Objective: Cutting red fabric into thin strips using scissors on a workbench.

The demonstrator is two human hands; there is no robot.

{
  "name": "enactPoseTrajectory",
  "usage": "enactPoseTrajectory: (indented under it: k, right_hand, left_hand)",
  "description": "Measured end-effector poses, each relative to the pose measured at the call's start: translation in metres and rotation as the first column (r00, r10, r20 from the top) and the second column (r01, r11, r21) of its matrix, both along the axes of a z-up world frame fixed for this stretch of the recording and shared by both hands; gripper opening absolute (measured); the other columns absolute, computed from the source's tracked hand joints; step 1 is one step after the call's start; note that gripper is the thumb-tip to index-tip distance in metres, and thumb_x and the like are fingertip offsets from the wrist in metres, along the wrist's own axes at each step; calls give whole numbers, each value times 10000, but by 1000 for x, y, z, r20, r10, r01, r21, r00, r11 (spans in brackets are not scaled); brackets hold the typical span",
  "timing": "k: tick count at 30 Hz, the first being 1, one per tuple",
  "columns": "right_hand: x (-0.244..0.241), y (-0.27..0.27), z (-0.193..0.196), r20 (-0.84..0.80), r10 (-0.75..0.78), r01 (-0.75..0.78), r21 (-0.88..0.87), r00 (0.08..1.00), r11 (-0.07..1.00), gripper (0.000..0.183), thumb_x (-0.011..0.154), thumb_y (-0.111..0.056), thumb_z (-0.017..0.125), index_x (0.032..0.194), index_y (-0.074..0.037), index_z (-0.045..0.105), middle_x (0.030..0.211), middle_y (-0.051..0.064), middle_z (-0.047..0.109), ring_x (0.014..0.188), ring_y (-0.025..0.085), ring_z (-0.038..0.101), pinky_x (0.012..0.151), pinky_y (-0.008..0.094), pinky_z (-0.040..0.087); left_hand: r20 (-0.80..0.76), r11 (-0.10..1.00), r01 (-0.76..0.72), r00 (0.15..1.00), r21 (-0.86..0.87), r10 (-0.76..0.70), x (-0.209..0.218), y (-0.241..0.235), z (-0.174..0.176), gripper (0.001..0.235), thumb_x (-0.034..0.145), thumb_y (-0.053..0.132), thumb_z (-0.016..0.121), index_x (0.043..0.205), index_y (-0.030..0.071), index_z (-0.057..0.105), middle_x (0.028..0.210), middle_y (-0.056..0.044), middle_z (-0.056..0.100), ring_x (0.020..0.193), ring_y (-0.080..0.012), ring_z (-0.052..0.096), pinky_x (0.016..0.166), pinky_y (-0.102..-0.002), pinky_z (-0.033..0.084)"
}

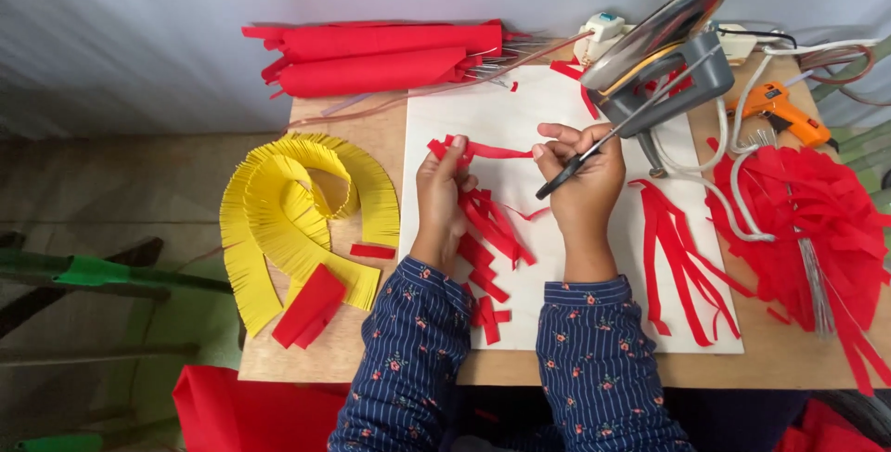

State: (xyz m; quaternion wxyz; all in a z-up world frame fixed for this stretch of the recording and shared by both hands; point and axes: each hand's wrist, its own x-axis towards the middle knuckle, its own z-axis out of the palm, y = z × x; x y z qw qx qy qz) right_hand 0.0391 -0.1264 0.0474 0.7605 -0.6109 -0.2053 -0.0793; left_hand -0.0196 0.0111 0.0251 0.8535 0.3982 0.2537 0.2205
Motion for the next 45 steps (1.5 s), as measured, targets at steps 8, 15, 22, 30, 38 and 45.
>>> enactPoseTrajectory:
  k: [8, 15, 22, 30, 38, 45]
  right_hand:
    - [0, -5, 10, 55, -85, 71, 217, 995, 974, 553, 881, 139, 773, 957, -180, 328, 1093, 213, 747, 860, 162, 743, 803, 267, 599]
    - [-2, -19, 19, 57, -58, 40, 278, 997, 960, 548, 908, 54, 784, 973, -193, 298, 1104, 203, 744, 886, 148, 746, 833, 237, 588]
    - [-3, -8, 5, 31, 206, -206, -6, 978, 979, 465, 826, 85, 799, 904, -126, 392, 1046, 225, 776, 759, 143, 746, 736, 258, 600]
    - [-6, -6, 9, -16, 139, -140, -123, 990, 982, 409, 827, 101, 769, 875, -95, 414, 1052, 206, 777, 734, 141, 734, 740, 254, 597]
    - [-6, -6, 10, -283, 233, -234, 29, 930, 972, 415, 857, -1, 809, 938, -92, 412, 993, 211, 756, 822, 185, 765, 778, 261, 607]
    - [-6, -10, 14, -271, 140, -170, -88, 952, 982, 412, 859, 68, 768, 897, -98, 393, 926, 207, 741, 762, 164, 738, 730, 256, 588]
  left_hand:
    - [-38, 935, -317, 948, -158, 315, -1, 5, 7, 234, 1012, 282, 661, 1003, 51, 625, 712, 61, 355, 638, -56, 373, 534, -161, 371]
    - [62, 951, -307, 950, 22, 305, 5, 2, -4, 243, 1042, 301, 626, 969, 69, 629, 685, 53, 358, 594, -70, 372, 532, -195, 367]
    - [143, 890, 16, 985, 456, -91, -2, -10, 3, 229, 996, 244, 648, 977, 31, 729, 650, 29, 430, 555, -46, 461, 545, -196, 427]
    - [-17, 787, 250, 956, 564, -292, -2, -10, -3, 63, 868, 106, 784, 876, 54, 750, 607, -15, 609, 577, -69, 542, 617, -218, 477]
    - [10, 863, 131, 988, 487, -156, -5, -13, 12, 94, 913, 115, 760, 902, 30, 721, 642, -7, 610, 626, -73, 563, 671, -214, 469]
    - [-24, 850, 174, 982, 498, -187, -6, -15, 8, 105, 935, 125, 756, 948, 26, 725, 660, -19, 623, 641, -80, 593, 697, -230, 495]
